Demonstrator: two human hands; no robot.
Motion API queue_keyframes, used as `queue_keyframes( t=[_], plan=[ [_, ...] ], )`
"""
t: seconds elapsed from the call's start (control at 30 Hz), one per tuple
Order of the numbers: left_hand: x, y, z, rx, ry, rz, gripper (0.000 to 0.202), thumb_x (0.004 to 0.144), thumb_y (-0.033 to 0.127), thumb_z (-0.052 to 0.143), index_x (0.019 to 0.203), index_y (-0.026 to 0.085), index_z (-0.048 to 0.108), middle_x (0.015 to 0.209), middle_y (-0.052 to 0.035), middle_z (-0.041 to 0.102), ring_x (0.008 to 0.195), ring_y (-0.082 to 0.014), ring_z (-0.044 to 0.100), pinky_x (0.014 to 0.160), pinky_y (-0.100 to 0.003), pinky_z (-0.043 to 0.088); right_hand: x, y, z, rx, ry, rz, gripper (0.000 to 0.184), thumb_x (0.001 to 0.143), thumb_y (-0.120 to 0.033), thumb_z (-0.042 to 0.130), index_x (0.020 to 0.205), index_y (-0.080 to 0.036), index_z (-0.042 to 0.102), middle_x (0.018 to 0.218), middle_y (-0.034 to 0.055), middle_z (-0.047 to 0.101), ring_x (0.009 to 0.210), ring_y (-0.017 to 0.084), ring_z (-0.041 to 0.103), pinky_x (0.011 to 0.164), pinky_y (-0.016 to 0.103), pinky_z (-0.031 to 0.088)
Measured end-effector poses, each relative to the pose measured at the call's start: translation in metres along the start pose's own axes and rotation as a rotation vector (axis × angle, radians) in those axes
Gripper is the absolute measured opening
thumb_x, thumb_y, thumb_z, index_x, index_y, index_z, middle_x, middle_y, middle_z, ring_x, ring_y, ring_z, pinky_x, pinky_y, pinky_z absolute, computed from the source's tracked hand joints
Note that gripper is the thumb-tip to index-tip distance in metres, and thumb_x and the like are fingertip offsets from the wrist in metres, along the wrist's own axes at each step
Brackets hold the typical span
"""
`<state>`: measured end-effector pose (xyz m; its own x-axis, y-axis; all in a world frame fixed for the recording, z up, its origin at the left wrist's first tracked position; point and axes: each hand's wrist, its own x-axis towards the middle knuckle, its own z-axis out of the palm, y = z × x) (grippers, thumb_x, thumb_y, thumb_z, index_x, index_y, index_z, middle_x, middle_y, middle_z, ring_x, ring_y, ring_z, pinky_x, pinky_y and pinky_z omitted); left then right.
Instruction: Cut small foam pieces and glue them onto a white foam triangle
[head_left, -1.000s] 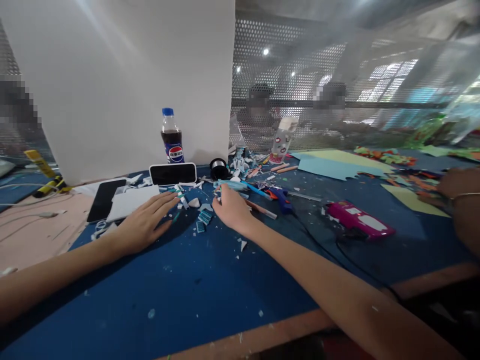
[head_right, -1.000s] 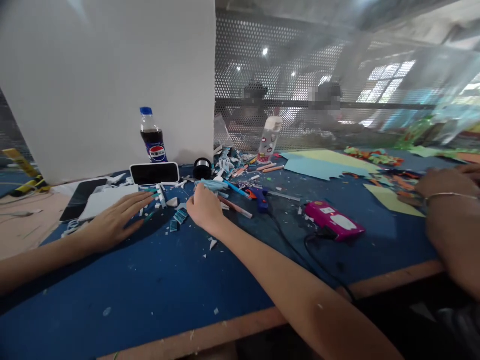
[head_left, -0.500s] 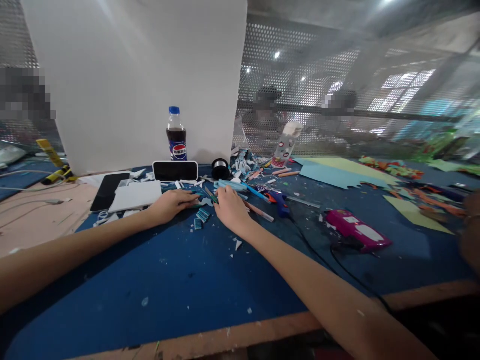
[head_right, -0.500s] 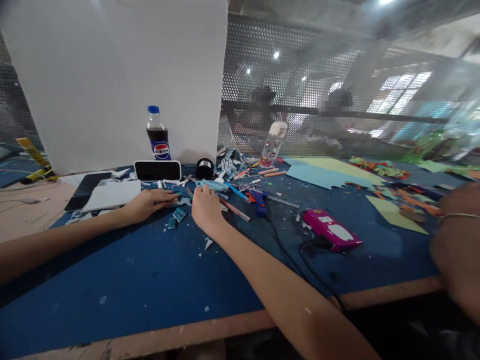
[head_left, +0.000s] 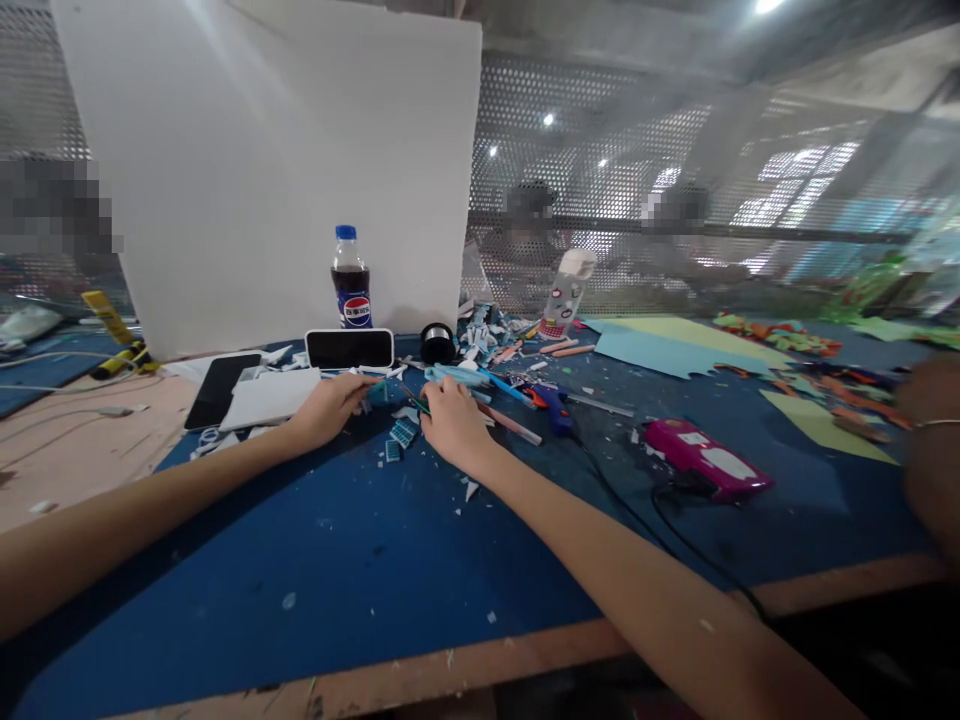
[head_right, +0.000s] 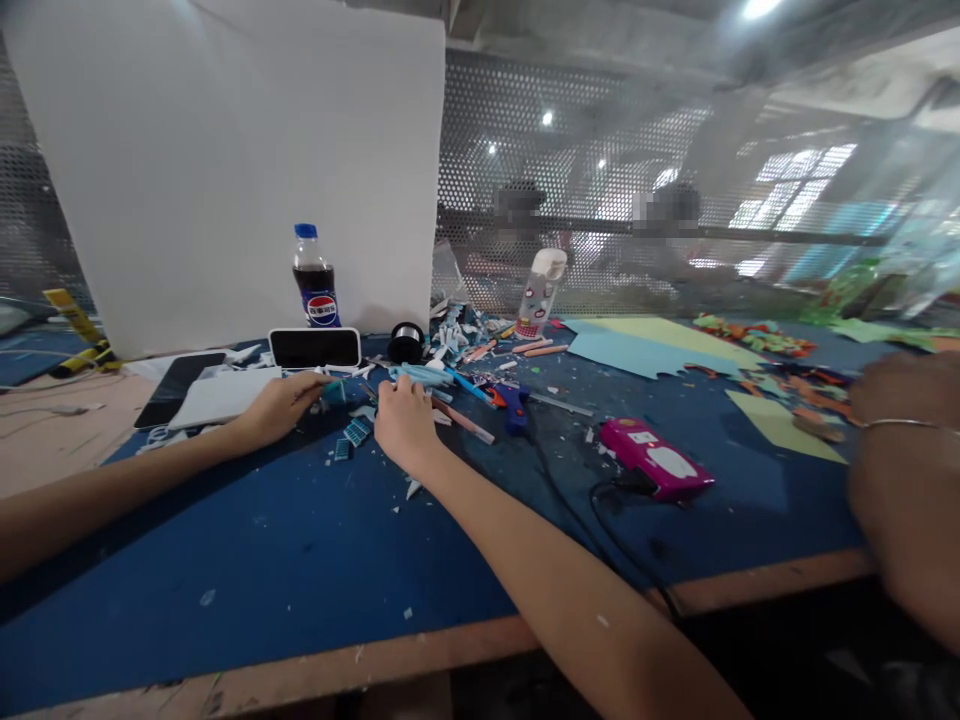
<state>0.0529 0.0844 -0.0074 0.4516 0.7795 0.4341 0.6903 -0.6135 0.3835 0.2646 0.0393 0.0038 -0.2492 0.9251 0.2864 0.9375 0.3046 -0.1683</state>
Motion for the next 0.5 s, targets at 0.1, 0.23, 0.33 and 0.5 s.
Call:
queue_keyframes(
  t=[0.1, 0.23, 0.33, 0.5],
  plan=[
    [0.0, 0.001, -0.001, -0.017, 0.049, -0.085, 0.036, 0.092, 0.033, 0.035, 0.114, 0.017, 0.058, 0.099, -0.0091, 0.071, 0.087, -0.023, 0.067, 0.075, -0.032, 0.051, 0.0, 0.0, -0.001, 0.004, -0.011, 0.007, 0.02, 0.086, -0.018, 0.053, 0.104, -0.011, 0.058, 0.11, 0.0195, 0.054, 0.1, 0.033, 0.054, 0.076, 0.044, 0.048],
    [-0.009, 0.005, -0.008, -0.036, 0.074, -0.149, 0.036, 0.093, 0.036, 0.032, 0.117, 0.015, 0.051, 0.092, -0.0087, 0.072, 0.081, -0.0223, 0.067, 0.071, -0.032, 0.051, 0.002, 0.002, -0.002, 0.007, 0.002, 0.009, 0.019, 0.085, -0.018, 0.054, 0.103, -0.012, 0.058, 0.106, 0.0182, 0.056, 0.099, 0.031, 0.055, 0.076, 0.043, 0.048],
    [-0.029, 0.008, -0.019, -0.027, 0.042, -0.153, 0.035, 0.093, 0.037, 0.032, 0.115, 0.016, 0.05, 0.084, -0.0073, 0.071, 0.078, -0.0229, 0.067, 0.071, -0.033, 0.051, 0.003, 0.005, -0.003, 0.011, 0.033, 0.012, 0.018, 0.084, -0.018, 0.056, 0.101, -0.011, 0.059, 0.105, 0.0182, 0.055, 0.1, 0.031, 0.054, 0.08, 0.044, 0.047],
    [-0.066, 0.002, -0.036, 0.03, -0.048, -0.066, 0.034, 0.093, 0.037, 0.035, 0.117, 0.016, 0.047, 0.089, -0.0095, 0.068, 0.075, -0.0231, 0.068, 0.065, -0.032, 0.052, 0.003, 0.007, 0.003, 0.026, 0.098, 0.04, 0.02, 0.084, -0.027, 0.058, 0.097, -0.012, 0.06, 0.102, 0.0184, 0.055, 0.098, 0.033, 0.053, 0.077, 0.045, 0.047]
  ],
)
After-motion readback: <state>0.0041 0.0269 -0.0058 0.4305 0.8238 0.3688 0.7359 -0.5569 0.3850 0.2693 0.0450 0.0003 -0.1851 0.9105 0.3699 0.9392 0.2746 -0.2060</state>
